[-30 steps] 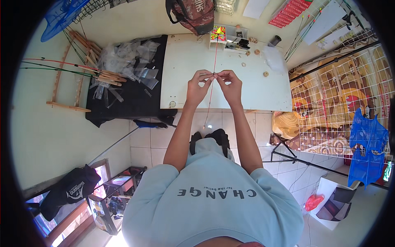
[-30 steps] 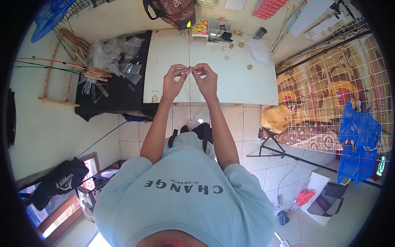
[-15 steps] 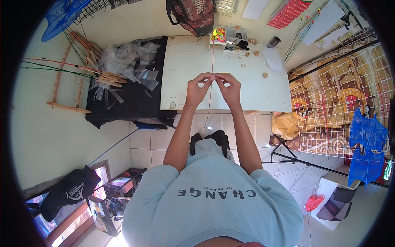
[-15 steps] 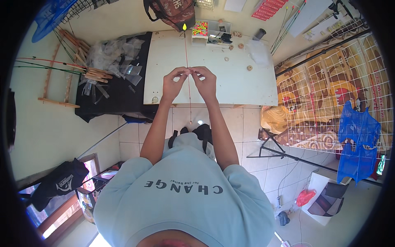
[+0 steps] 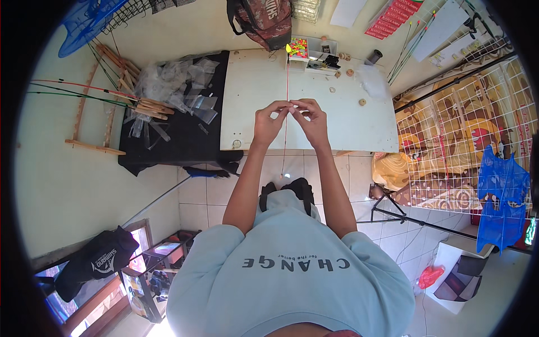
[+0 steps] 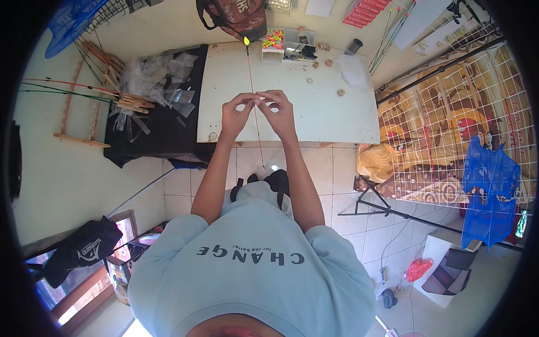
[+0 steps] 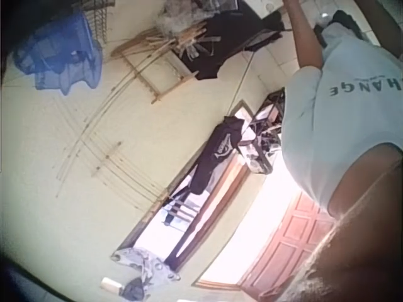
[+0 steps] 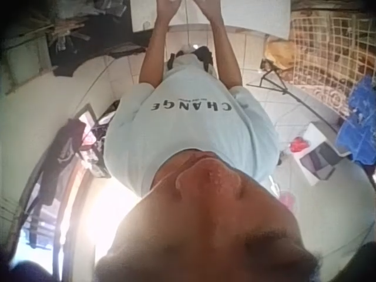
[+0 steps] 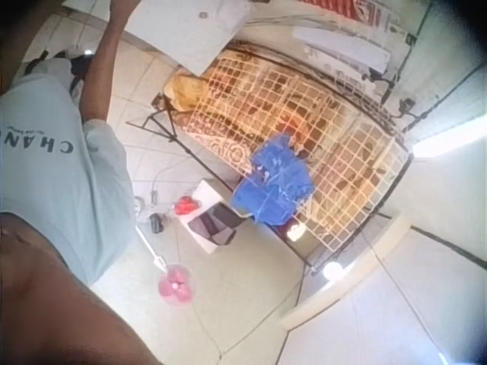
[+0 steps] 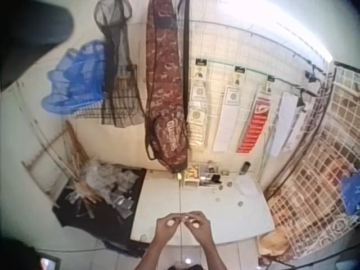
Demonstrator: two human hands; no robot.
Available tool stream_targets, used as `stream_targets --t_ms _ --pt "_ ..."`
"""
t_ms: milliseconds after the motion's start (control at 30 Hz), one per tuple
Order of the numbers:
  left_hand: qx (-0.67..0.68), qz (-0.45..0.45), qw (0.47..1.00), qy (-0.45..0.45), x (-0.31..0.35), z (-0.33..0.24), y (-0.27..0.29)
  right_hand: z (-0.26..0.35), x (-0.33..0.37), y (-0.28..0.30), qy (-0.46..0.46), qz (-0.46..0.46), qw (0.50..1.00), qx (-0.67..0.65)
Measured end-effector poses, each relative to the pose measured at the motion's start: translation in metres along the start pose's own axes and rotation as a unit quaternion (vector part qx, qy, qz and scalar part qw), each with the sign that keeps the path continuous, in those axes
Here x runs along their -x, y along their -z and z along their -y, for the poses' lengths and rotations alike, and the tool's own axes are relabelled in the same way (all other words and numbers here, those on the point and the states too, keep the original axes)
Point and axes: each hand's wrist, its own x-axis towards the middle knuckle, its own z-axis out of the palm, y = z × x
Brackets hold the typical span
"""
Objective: Assemble fishing rod components by attaching a bobber and line to the rod tip.
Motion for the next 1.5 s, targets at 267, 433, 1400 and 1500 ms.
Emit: stream_targets --t_ms 267,433,1400,1500 --pt "-0.012 -0.004 1.000 -0.023 0.000 0.005 -0.004 -0.002 0.001 -0.007 -0.060 -0.051 0.997 -0.023" --pt "0.042 -0.022 0.999 0.017 -0.001 0.001 -0.008 -0.007 0.003 -0.010 -0.087 -0.092 0.988 -0.083" --pt "0.102 0.026 0.989 0.104 -0.007 0.021 0.003 -0.008 0.000 -0.019 -0.110 -0.103 0.981 -0.125" --pt "0.037 0.042 0.987 0.151 -0.007 0.020 0.006 -0.007 -0.001 -0.017 -0.097 -0.111 0.979 -0.140"
